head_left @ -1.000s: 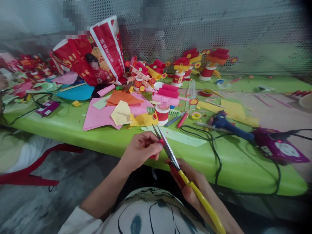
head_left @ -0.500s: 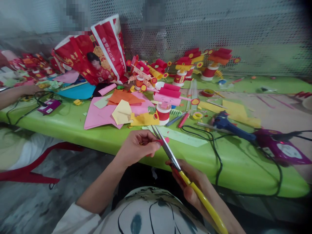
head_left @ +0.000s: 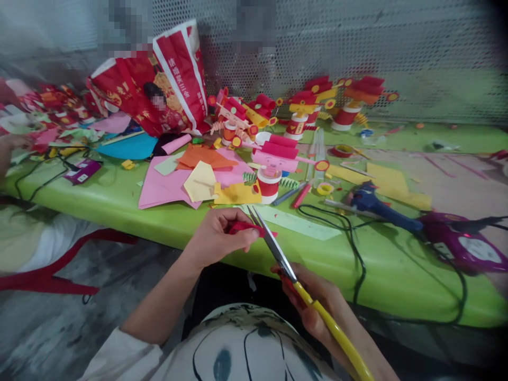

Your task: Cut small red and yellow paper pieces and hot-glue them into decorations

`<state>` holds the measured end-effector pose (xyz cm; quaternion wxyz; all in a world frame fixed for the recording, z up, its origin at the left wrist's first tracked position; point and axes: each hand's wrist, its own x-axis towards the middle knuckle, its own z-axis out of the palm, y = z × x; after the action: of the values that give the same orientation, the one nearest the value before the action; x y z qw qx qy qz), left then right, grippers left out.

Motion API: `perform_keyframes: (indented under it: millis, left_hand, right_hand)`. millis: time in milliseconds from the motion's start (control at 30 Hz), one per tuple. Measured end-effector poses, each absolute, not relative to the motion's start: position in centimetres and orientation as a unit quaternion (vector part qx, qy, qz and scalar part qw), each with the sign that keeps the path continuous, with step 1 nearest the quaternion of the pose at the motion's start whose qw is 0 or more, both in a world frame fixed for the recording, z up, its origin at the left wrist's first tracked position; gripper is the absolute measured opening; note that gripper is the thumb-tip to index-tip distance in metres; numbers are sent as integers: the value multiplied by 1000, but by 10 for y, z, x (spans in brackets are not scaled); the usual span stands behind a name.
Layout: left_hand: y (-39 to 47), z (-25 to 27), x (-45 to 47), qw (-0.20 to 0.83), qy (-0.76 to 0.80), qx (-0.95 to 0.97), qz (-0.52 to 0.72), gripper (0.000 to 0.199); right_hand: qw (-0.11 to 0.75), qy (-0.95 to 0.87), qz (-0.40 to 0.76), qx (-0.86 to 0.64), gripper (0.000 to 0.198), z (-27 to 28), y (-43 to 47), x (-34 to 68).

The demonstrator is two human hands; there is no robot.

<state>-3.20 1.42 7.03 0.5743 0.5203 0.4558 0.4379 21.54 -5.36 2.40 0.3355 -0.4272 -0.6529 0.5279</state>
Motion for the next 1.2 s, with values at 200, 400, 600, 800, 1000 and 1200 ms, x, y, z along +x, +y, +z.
perform_keyframes:
  millis: [200,400,600,800,1000,1200]
  left_hand:
    - [13,70,-34,570,467,522,429,18]
    - [14,74,-38,582,448,533,419,17]
    - [12,80,-36,634,418,546,354,14]
    - [6,88,-28,665,397,568,279,10]
    - [4,90,-34,619,391,600,322,16]
    - [-13,67,-30,473,465,515,542,32]
  right_hand:
    - [329,-618,560,-442,87,22,-56,213]
    - [340,-567,607,-440,88,29,-57,209]
    - [441,-560,512,-479,57,42,-49,193]
    - [480,-558,490,-467,46,58,-36,178]
    - [497,-554,500,-443,40,58,-35,171]
    - [575,-463,475,-479,37,70,-36,151]
